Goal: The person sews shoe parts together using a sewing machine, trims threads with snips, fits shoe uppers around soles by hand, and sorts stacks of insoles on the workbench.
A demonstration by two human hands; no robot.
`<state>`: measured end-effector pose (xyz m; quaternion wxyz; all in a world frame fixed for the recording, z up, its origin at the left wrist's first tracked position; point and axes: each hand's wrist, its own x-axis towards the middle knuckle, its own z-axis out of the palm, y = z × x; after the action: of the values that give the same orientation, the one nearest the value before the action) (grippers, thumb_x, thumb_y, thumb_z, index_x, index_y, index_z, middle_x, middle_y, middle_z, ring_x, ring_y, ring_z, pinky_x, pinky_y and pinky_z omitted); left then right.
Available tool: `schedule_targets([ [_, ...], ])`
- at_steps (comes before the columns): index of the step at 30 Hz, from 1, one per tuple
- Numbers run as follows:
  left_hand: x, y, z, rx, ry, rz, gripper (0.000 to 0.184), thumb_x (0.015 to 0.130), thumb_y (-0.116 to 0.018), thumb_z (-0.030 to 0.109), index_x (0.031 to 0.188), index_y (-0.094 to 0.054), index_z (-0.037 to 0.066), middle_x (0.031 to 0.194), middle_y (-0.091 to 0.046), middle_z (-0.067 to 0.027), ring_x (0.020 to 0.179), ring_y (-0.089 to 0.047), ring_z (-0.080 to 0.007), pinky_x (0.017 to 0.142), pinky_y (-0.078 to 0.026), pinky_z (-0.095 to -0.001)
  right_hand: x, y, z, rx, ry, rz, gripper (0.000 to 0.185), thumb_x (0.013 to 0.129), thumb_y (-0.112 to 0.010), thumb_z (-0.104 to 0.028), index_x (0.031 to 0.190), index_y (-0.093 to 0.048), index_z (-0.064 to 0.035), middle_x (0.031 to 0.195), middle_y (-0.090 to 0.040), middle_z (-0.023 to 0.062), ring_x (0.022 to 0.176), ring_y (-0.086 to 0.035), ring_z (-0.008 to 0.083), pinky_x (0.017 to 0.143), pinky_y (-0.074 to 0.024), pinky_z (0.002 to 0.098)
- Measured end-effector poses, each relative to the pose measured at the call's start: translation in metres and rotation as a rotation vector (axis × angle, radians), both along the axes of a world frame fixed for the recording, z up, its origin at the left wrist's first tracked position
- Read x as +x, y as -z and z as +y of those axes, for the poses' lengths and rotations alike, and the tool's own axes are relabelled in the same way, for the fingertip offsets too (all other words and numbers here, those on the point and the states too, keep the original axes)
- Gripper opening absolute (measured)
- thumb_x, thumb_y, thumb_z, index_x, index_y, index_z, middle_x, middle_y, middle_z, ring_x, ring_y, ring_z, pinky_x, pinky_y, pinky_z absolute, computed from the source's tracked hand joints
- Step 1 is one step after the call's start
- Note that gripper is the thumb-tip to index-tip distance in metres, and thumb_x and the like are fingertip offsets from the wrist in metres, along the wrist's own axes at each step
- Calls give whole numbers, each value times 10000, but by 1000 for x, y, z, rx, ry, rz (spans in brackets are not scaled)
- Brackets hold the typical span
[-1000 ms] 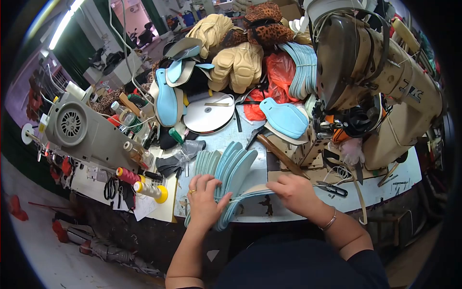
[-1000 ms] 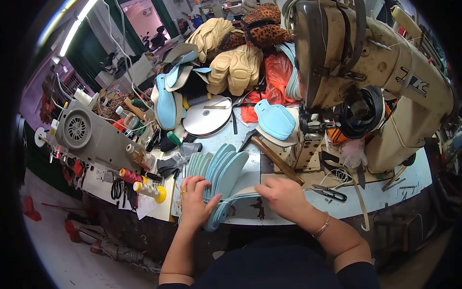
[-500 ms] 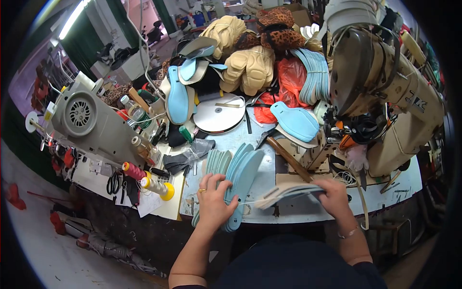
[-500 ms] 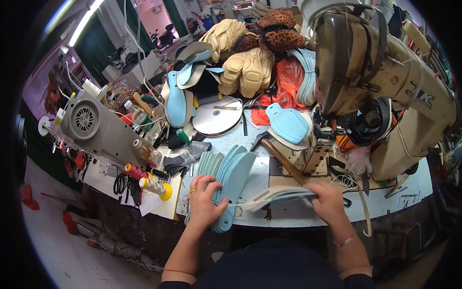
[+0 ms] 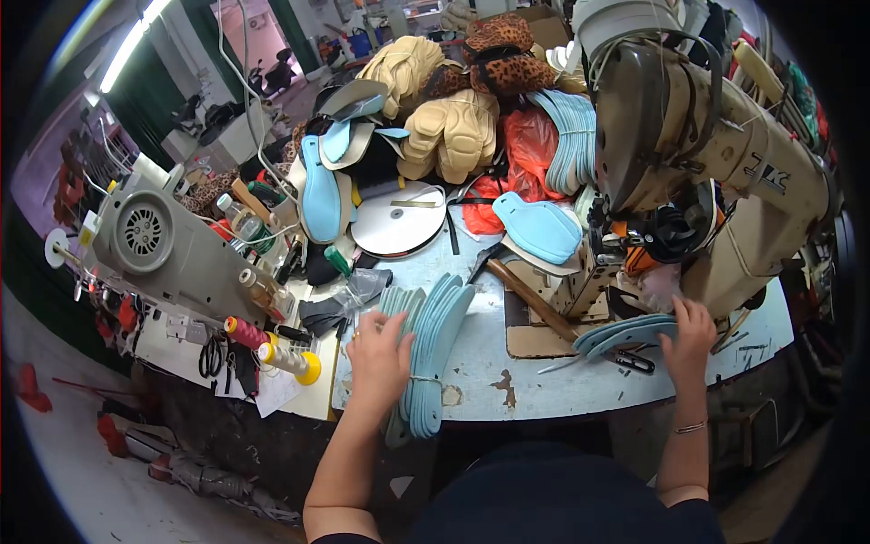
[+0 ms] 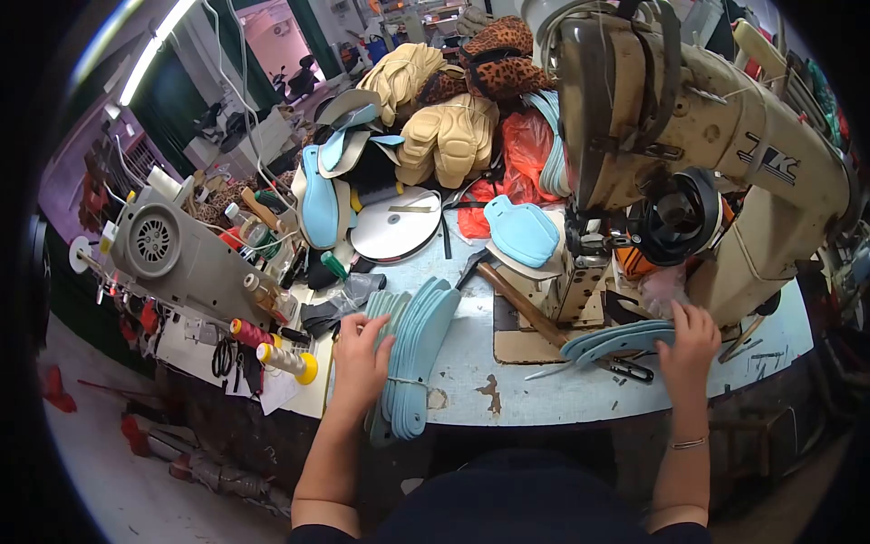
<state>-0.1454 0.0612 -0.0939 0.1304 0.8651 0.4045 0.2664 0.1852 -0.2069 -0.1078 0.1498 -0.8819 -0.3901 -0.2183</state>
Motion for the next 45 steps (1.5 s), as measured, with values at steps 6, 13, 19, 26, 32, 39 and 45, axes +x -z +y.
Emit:
schedule_targets([
  [6,15,-11,19,120,86,164,279,717,-739,202,978,-673,128,1174,-495,-126,1101,-459,-340,901,-386,-432,-79,-7,74,199,-780,81,415,674,-722,-111,1069,-596,-88,1106,-567,90,1143,-477,304,973,-340,462],
  [13,9,3,36,-51,195,88,269,683,-744,131,943,-677,109,1286,-472,-161,1204,-398,-368,1014,-331,-435,-148,15,179,143,-1144,180,544,743,-696,-190,1240,-502,-85,1313,-468,94,1262,-395,270,1020,-294,481],
  [19,4,4,44,-119,151,81,206,718,-721,148,913,-684,91,1302,-479,-166,1229,-392,-356,1030,-320,-418,-152,33,194,-6,-1089,190,673,717,-716,-249,1307,-438,-84,1375,-406,85,1311,-321,258,1037,-262,494],
  [26,13,7,39,-6,170,142,211,707,-699,148,889,-673,45,1305,-478,-175,1214,-404,-384,1011,-343,-441,-150,42,184,87,-1050,237,646,699,-721,-248,1278,-463,-121,1326,-429,79,1271,-346,280,1037,-252,493],
  [32,22,17,33,149,162,216,199,699,-688,135,847,-653,8,1310,-476,-164,1231,-373,-424,1004,-344,-470,-158,43,190,142,-1036,190,652,670,-731,-234,1264,-478,-143,1280,-447,83,1255,-353,297,1023,-294,474],
  [39,18,11,29,-12,173,177,220,779,-665,201,892,-672,11,1361,-435,-153,1291,-307,-412,1036,-297,-457,-154,58,188,371,-1095,232,520,686,-652,-79,1188,-517,-70,1228,-491,120,1214,-414,308,983,-383,400],
  [45,19,14,28,4,176,160,247,781,-678,225,918,-679,19,1363,-434,-147,1297,-305,-404,1038,-291,-457,-154,59,186,347,-1075,248,546,650,-709,-96,1163,-525,-82,1244,-483,98,1231,-396,304,983,-385,405],
])
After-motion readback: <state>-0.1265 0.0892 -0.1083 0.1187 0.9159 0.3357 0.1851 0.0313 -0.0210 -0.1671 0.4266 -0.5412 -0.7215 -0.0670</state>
